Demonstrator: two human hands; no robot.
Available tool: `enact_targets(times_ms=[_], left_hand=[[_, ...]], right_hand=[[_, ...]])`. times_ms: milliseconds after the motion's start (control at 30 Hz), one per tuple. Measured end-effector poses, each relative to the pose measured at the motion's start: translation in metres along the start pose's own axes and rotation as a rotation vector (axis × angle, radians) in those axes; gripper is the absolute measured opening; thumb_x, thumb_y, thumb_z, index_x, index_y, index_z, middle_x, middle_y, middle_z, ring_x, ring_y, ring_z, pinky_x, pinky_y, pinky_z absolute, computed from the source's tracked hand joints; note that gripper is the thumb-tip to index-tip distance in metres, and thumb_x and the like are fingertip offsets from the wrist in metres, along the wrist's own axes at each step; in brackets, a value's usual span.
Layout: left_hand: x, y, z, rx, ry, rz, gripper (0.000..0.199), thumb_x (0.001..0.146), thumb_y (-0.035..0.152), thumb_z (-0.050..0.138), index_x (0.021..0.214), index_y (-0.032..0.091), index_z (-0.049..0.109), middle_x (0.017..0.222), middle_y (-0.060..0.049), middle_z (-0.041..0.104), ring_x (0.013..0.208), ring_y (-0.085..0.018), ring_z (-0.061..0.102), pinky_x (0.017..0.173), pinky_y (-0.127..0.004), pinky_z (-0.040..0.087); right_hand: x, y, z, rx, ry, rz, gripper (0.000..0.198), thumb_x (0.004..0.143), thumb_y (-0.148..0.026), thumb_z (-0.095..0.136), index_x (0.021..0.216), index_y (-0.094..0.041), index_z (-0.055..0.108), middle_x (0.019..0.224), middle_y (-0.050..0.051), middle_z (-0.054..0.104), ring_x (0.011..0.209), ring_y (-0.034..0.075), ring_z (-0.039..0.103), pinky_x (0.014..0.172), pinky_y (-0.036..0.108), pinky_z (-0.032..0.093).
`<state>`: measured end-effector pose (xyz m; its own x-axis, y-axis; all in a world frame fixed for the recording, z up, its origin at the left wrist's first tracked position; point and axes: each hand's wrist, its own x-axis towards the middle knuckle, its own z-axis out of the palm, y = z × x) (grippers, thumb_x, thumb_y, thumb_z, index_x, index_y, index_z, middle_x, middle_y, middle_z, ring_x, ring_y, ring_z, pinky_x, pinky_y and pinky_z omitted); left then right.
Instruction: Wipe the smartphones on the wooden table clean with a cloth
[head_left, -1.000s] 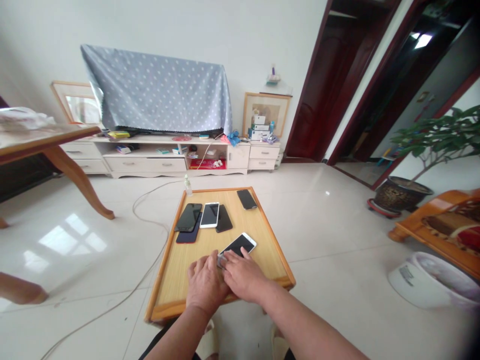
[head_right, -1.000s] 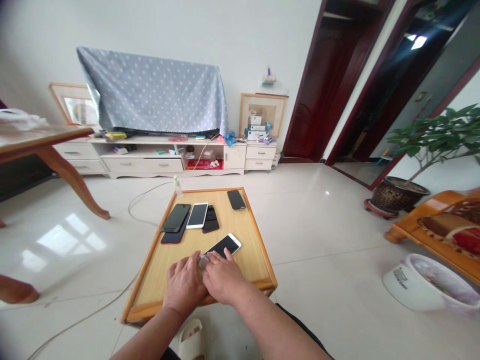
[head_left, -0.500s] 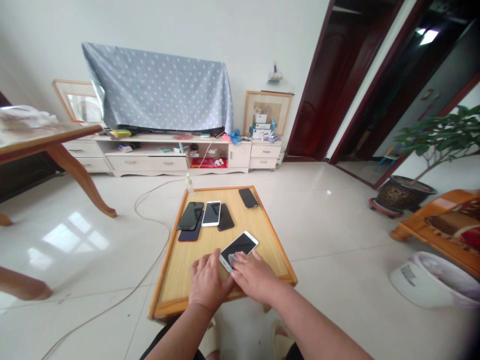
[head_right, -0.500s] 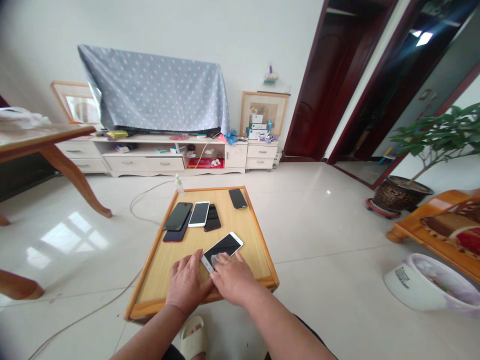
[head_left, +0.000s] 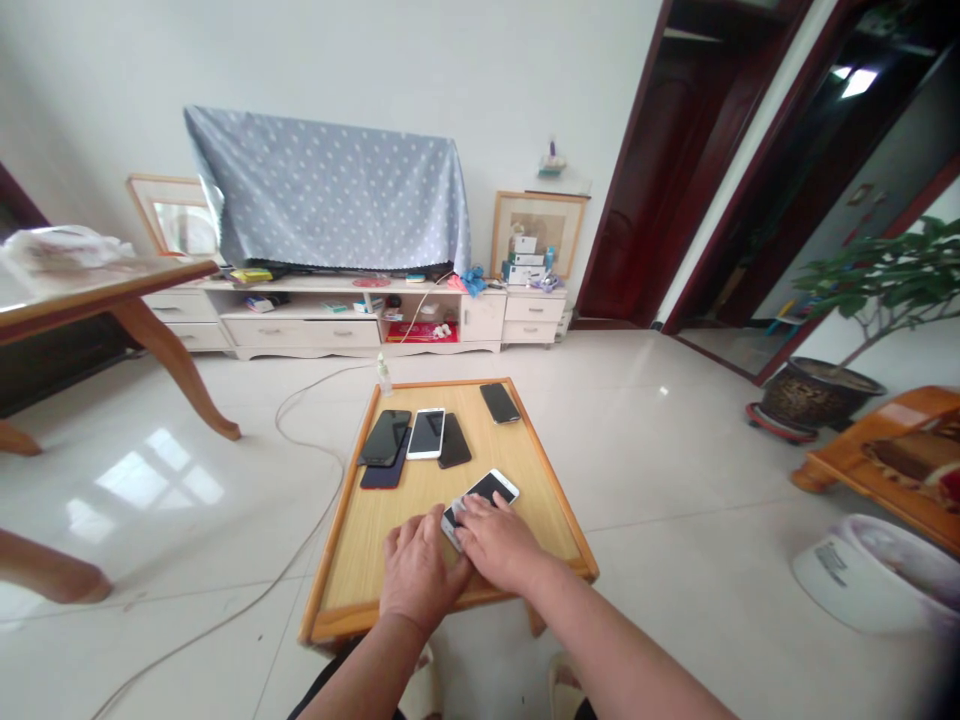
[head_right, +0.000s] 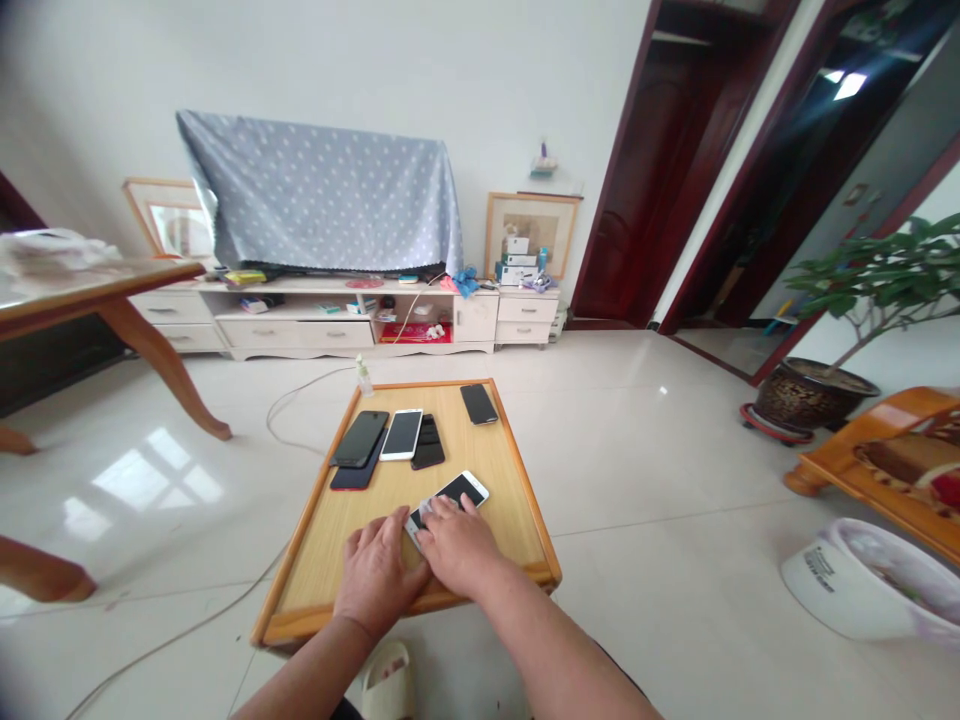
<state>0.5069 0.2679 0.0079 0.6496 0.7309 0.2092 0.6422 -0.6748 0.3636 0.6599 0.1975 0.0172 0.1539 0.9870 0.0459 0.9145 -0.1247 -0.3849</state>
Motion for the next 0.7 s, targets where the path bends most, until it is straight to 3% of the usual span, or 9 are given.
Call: enact_targets(times_ms=[100,167,300,367,433,567,633,700], left_hand=[[0.000,0.001,-0.002,0.010,-0.003,-0.006,0.062,0.076,0.039,0.062,0.132,0.019,0.046,0.123,-0.011,0.064,0.120,-0.028,0.051,0.105,-0.042,0.026],[0.000,0.001,-0.005,0.010,-0.018,-0.004,0.062,0.076,0.039,0.061,0.133,0.019,0.046,0.124,-0.012,0.064,0.121,-0.028,0.051,0.105,-0.042,0.026],[0.001,0.001,-0.008,-0.012,-0.078,-0.005,0.058,0.079,0.034,0.058,0.134,0.019,0.045,0.126,-0.012,0.064,0.121,-0.027,0.052,0.103,-0.041,0.029],[0.001,0.003,-0.009,-0.011,-0.074,-0.023,0.056,0.080,0.030,0.056,0.133,0.019,0.045,0.125,-0.012,0.065,0.120,-0.026,0.053,0.103,-0.041,0.029],[0.001,0.006,-0.010,0.007,-0.040,-0.036,0.057,0.078,0.031,0.058,0.133,0.019,0.046,0.124,-0.012,0.065,0.120,-0.027,0.053,0.104,-0.041,0.028],[0.000,0.012,-0.012,0.035,-0.007,-0.044,0.061,0.074,0.035,0.063,0.130,0.017,0.049,0.122,-0.012,0.065,0.119,-0.028,0.053,0.105,-0.042,0.028],[0.000,0.012,-0.012,0.036,-0.009,-0.044,0.060,0.074,0.034,0.063,0.130,0.017,0.050,0.121,-0.012,0.065,0.118,-0.028,0.053,0.104,-0.042,0.029],[0.000,0.011,-0.011,0.033,-0.008,-0.044,0.059,0.075,0.035,0.062,0.130,0.016,0.050,0.121,-0.012,0.065,0.118,-0.028,0.053,0.104,-0.042,0.028]], right_hand=[[0.009,0.012,-0.009,-0.037,0.058,0.219,0.050,0.104,-0.040,0.025,0.143,-0.020,0.048,0.152,0.010,0.042,0.143,0.023,0.032,0.120,0.047,0.013],[0.011,0.009,-0.010,-0.047,0.079,0.254,0.051,0.103,-0.040,0.027,0.145,-0.017,0.046,0.153,0.012,0.041,0.144,0.024,0.031,0.119,0.048,0.013],[0.003,-0.019,0.002,-0.005,0.023,-0.041,0.048,0.103,-0.036,0.029,0.146,-0.020,0.043,0.151,0.010,0.045,0.142,0.022,0.033,0.119,0.044,0.016],[0.002,-0.024,0.004,0.010,-0.004,-0.123,0.047,0.103,-0.034,0.028,0.146,-0.023,0.043,0.150,0.008,0.046,0.142,0.020,0.034,0.119,0.044,0.017],[0.005,-0.015,0.000,0.005,0.007,-0.047,0.046,0.103,-0.034,0.027,0.144,-0.024,0.047,0.151,0.007,0.045,0.142,0.020,0.034,0.119,0.046,0.015],[0.014,0.020,-0.012,-0.041,0.081,0.279,0.047,0.101,-0.033,0.031,0.142,-0.019,0.049,0.153,0.011,0.041,0.143,0.024,0.032,0.119,0.051,0.012],[0.009,0.023,-0.010,-0.053,0.090,0.303,0.049,0.100,-0.033,0.034,0.144,-0.016,0.048,0.153,0.013,0.040,0.144,0.026,0.031,0.120,0.051,0.012],[-0.002,0.011,-0.003,-0.040,0.084,0.221,0.050,0.099,-0.033,0.036,0.143,-0.014,0.048,0.153,0.014,0.040,0.144,0.027,0.032,0.120,0.047,0.014]])
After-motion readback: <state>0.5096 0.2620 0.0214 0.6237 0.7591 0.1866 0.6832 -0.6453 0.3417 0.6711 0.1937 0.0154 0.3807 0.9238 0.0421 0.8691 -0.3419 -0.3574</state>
